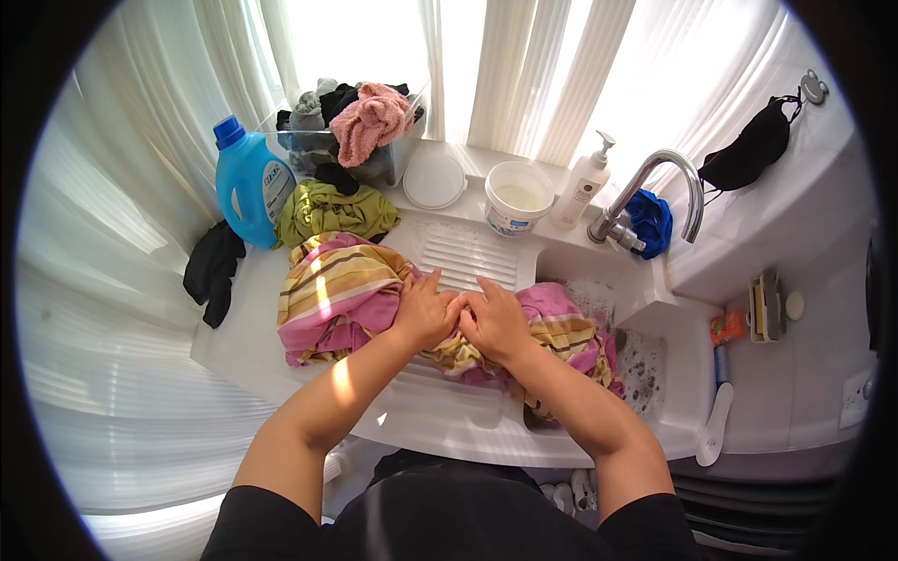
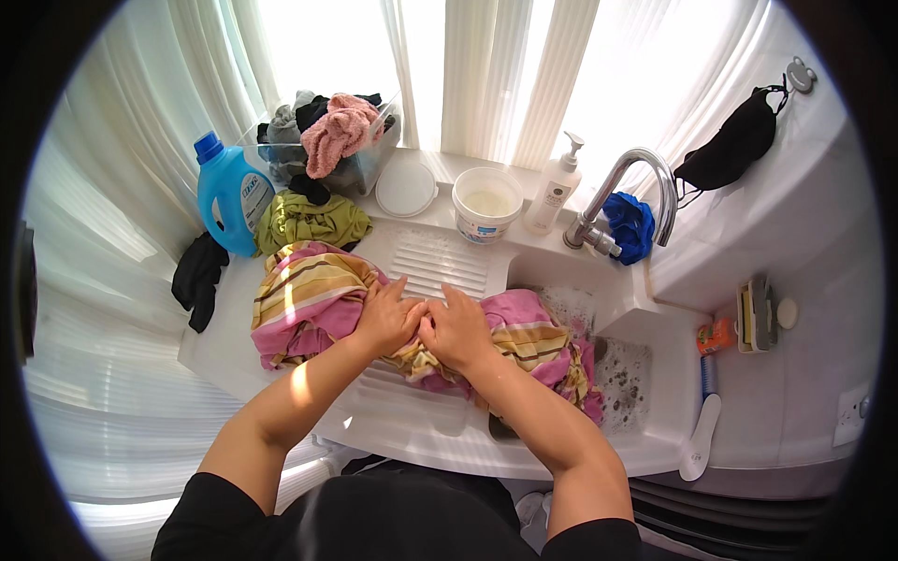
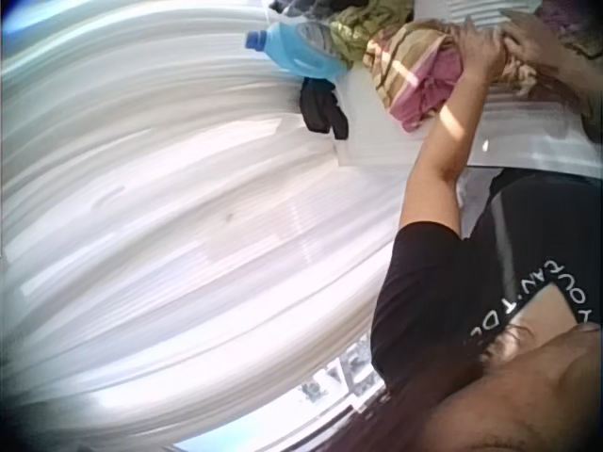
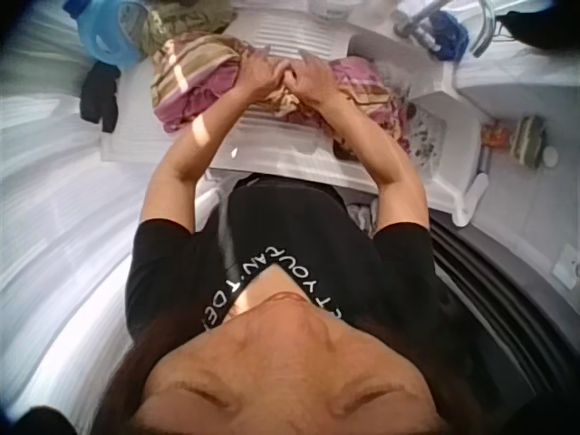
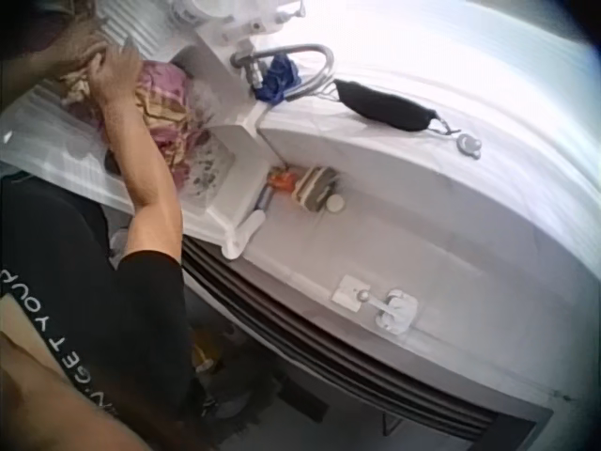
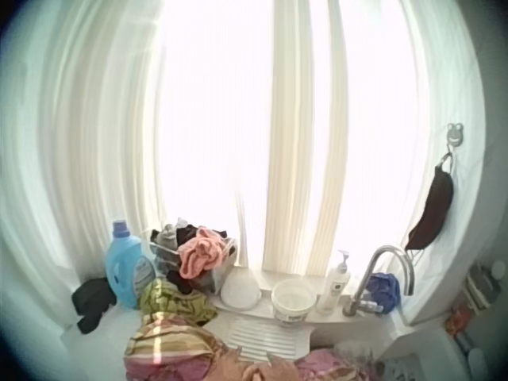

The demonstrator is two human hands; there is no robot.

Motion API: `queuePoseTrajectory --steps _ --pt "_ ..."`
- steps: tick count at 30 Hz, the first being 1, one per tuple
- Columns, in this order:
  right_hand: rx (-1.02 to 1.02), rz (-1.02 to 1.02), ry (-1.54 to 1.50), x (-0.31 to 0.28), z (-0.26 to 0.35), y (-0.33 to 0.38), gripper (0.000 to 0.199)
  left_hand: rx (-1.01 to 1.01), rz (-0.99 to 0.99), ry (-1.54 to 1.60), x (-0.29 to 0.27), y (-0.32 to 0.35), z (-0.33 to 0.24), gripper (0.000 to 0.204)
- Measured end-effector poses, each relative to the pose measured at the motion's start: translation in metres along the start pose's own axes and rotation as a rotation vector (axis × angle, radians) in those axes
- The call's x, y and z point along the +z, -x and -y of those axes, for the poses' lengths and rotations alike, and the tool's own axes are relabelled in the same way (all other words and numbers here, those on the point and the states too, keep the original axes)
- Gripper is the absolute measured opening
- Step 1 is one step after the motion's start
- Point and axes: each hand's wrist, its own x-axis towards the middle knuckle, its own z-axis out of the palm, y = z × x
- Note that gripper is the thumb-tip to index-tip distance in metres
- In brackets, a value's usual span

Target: The person washes clothes in a sink by hand, scrubbing them with detergent and then wringing them out over a textured surface.

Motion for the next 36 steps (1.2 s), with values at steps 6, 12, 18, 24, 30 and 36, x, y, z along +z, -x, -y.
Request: queuePoseTrajectory --steps 6,12,18,24,30,36 --pt "-0.373 -0.066 0.286 0.014 0.042 0.114 0.083 0.234 -0.022 0.157 -0.054 0.093 -0.037 0.039" --pt "0.363 0.172 -0.021 0.005 -0.008 -0.049 0.039 -0.098 -0.206 0.058 0.022 -0.046 0.014 0.031" --pt "-0.022 0.190 -0.088 -0.013 -0.004 -0.012 0.044 0.353 0.001 0.129 -0.001 -0.014 0.025 0.028" --pt "-0.402 -0.081 0.210 0.001 0.018 0.075 0.046 0.324 0.005 0.067 -0.037 0.066 -0.013 0.028" --pt "0.174 -0.267 0.137 0.034 -0.044 -0.064 0.032 -0.133 -0.239 -0.116 0.031 -0.077 0.026 0.025" --pt "-0.101 0.115 -0.058 -0.028 0.009 0.002 0.041 0.045 0.345 0.100 -0.041 -0.015 0.004 0.041"
